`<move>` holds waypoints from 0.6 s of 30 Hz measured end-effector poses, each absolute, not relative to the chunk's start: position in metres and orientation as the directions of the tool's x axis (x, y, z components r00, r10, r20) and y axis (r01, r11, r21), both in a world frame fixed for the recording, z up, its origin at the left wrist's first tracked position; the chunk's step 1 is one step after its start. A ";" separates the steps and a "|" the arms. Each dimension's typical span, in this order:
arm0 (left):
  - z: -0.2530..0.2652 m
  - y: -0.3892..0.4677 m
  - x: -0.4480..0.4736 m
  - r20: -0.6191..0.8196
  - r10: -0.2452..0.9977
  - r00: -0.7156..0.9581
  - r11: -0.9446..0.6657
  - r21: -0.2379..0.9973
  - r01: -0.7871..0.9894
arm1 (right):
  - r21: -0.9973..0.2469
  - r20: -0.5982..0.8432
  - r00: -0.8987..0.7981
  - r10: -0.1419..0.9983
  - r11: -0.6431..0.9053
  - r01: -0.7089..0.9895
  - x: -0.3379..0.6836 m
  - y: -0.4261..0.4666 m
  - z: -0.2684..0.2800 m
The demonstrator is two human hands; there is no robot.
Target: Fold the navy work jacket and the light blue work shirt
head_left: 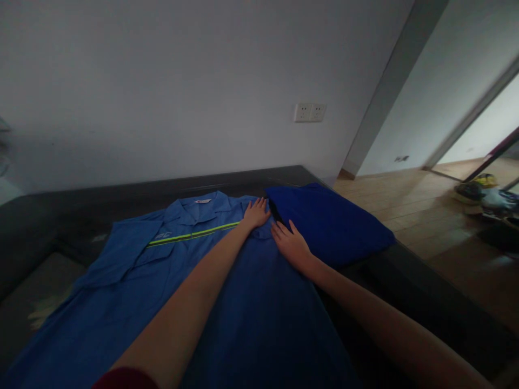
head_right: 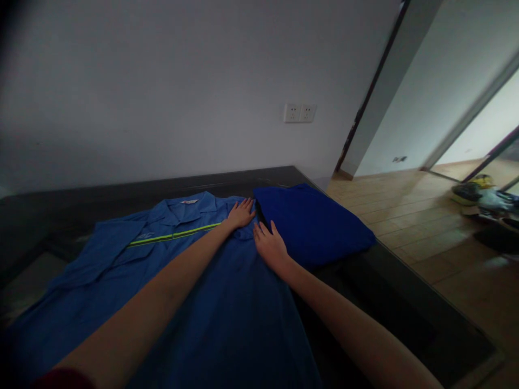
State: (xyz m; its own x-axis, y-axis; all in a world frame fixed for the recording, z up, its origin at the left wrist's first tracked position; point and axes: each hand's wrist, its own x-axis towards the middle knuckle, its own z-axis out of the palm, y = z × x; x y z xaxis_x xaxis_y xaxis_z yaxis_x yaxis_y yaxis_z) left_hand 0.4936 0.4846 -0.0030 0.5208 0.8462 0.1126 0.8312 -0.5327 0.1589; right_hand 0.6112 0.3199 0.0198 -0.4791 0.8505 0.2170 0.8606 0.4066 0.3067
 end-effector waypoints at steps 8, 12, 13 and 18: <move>0.011 0.468 0.486 0.369 0.818 0.441 -0.530 0.185 0.828 | 0.281 0.142 -0.481 0.865 0.430 0.858 0.612 0.318 0.014; 0.030 0.438 0.465 0.481 0.763 0.433 -0.591 0.247 0.768 | 0.278 0.137 -0.448 0.884 0.399 0.874 0.606 0.316 0.015; 0.036 0.428 0.456 0.487 0.754 0.440 -0.607 0.262 0.750 | 0.273 0.151 -0.437 0.887 0.388 0.880 0.606 0.315 0.016; 0.063 0.356 0.394 0.394 0.734 0.553 -0.671 0.296 0.680 | 0.130 0.306 -0.439 0.845 0.419 0.899 0.609 0.295 0.027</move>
